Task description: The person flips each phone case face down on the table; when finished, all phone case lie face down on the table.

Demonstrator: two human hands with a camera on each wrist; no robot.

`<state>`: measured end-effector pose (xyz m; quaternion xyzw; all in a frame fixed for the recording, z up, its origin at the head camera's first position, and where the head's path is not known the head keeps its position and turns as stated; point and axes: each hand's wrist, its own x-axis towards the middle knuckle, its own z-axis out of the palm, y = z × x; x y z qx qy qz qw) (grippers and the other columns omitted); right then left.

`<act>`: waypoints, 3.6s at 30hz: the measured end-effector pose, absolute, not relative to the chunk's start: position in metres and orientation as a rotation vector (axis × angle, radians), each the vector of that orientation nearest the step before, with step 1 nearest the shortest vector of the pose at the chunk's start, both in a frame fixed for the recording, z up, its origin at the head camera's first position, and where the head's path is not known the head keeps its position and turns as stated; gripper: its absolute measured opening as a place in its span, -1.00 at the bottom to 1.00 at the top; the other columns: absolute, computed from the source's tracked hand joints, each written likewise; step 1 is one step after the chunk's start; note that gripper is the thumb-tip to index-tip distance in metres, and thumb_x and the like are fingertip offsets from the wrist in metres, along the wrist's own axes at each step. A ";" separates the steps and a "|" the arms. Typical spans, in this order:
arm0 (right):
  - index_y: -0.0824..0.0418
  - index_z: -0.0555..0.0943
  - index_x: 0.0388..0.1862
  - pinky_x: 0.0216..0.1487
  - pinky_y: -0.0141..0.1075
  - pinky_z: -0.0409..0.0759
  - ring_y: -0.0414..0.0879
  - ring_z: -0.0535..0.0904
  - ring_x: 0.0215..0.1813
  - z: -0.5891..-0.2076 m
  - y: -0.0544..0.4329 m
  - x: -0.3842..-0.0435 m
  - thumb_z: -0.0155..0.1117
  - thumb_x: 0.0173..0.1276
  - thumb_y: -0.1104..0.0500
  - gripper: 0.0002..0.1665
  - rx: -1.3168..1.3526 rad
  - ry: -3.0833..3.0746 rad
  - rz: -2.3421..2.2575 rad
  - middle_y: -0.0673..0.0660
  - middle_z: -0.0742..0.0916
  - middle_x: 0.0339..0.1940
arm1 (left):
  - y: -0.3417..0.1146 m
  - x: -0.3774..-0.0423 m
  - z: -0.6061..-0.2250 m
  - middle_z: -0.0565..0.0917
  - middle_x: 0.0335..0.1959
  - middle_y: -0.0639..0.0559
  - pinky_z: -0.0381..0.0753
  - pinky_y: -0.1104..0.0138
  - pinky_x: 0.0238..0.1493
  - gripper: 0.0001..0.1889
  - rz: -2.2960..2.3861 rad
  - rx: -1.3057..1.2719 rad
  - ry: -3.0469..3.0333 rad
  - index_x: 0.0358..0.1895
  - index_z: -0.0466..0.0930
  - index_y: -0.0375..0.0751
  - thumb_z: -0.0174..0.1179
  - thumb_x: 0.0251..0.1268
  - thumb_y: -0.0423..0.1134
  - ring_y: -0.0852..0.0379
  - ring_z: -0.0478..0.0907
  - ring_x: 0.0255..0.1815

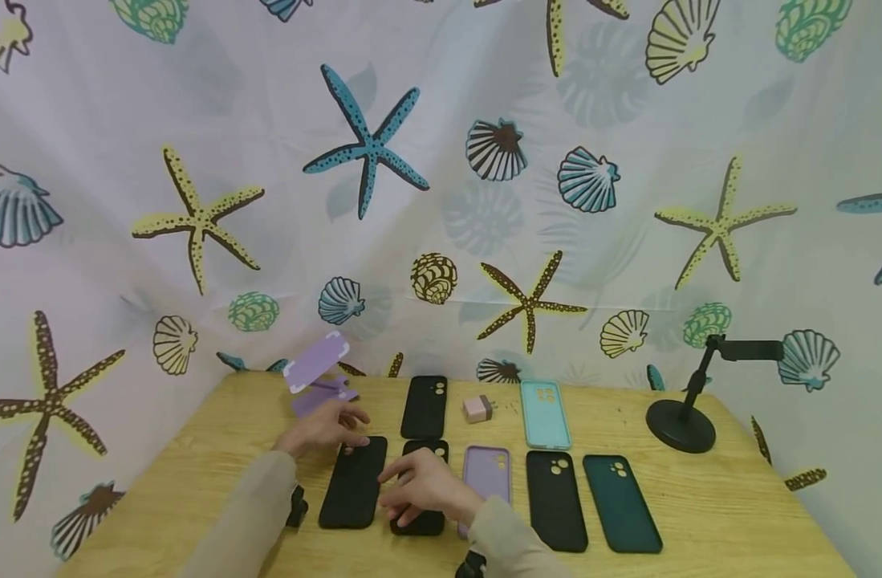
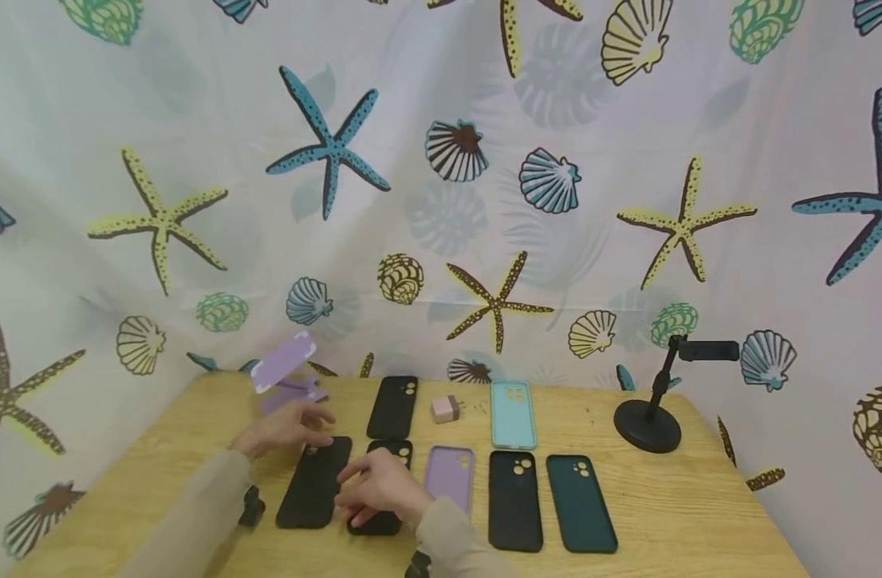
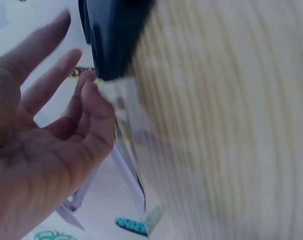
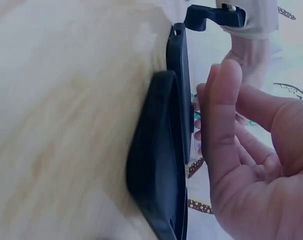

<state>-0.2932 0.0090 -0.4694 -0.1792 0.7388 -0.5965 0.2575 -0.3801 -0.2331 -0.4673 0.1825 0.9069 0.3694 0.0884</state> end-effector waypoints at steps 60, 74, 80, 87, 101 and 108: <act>0.30 0.77 -0.28 -0.76 -0.47 0.42 -0.24 0.49 -0.77 -0.475 0.066 -0.291 0.44 0.19 0.33 -0.89 -0.415 2.304 -1.395 0.20 0.73 -0.64 | -0.174 -0.370 -0.458 0.62 0.08 -0.30 0.72 0.18 -0.14 -0.67 1.375 0.481 2.398 0.05 0.62 -0.42 0.29 0.21 -0.42 0.06 0.66 -0.18; 0.30 0.78 -0.32 -0.54 -0.30 0.68 -0.11 0.71 -0.55 -0.476 0.063 -0.289 0.36 0.31 0.20 -0.83 -0.379 2.178 -1.455 0.28 0.78 -0.49 | -0.177 -0.367 -0.463 0.55 0.16 -0.41 0.73 0.20 -0.18 -0.51 1.501 0.533 2.255 0.17 0.54 -0.47 0.36 0.22 -0.28 0.09 0.69 -0.41; 0.30 0.74 -0.35 -0.46 -0.17 0.72 -0.10 0.70 -0.59 -0.475 0.060 -0.293 0.11 0.37 -0.36 -0.27 -0.334 2.151 -1.447 0.29 0.78 -0.50 | -0.171 -0.366 -0.458 0.58 0.11 -0.34 0.71 0.07 -0.07 -0.51 1.502 0.594 2.301 0.15 0.55 -0.48 0.36 0.24 -0.22 0.04 0.70 -0.21; 0.36 0.73 -0.34 -0.40 -0.11 0.73 -0.03 0.70 -0.60 -0.469 0.058 -0.291 0.17 0.26 -0.45 -0.17 -0.315 2.174 -1.422 0.31 0.77 -0.53 | -0.162 -0.364 -0.454 0.54 0.14 -0.40 0.72 0.06 -0.08 -0.52 1.516 0.586 2.333 0.11 0.58 -0.46 0.38 0.22 -0.19 -0.17 0.71 -0.13; 0.29 0.72 -0.10 -0.47 -0.18 0.72 0.06 0.76 -0.39 -0.465 0.057 -0.286 0.26 0.35 -0.17 -0.47 -0.294 2.129 -1.529 0.22 0.75 -0.30 | -0.151 -0.365 -0.461 0.50 0.17 -0.36 0.71 0.04 -0.06 -0.48 1.534 0.622 2.246 0.22 0.48 -0.39 0.29 0.32 -0.13 0.02 0.69 -0.20; 0.34 0.69 -0.03 -0.40 -0.12 0.73 -0.06 0.72 -0.49 -0.461 0.057 -0.285 0.27 0.39 0.01 -0.58 -0.358 2.113 -1.631 0.20 0.78 -0.34 | -0.153 -0.368 -0.464 0.57 0.08 -0.31 0.68 -0.02 -0.02 -0.41 1.500 0.604 2.186 0.32 0.40 -0.37 0.24 0.37 -0.07 -0.09 0.71 -0.19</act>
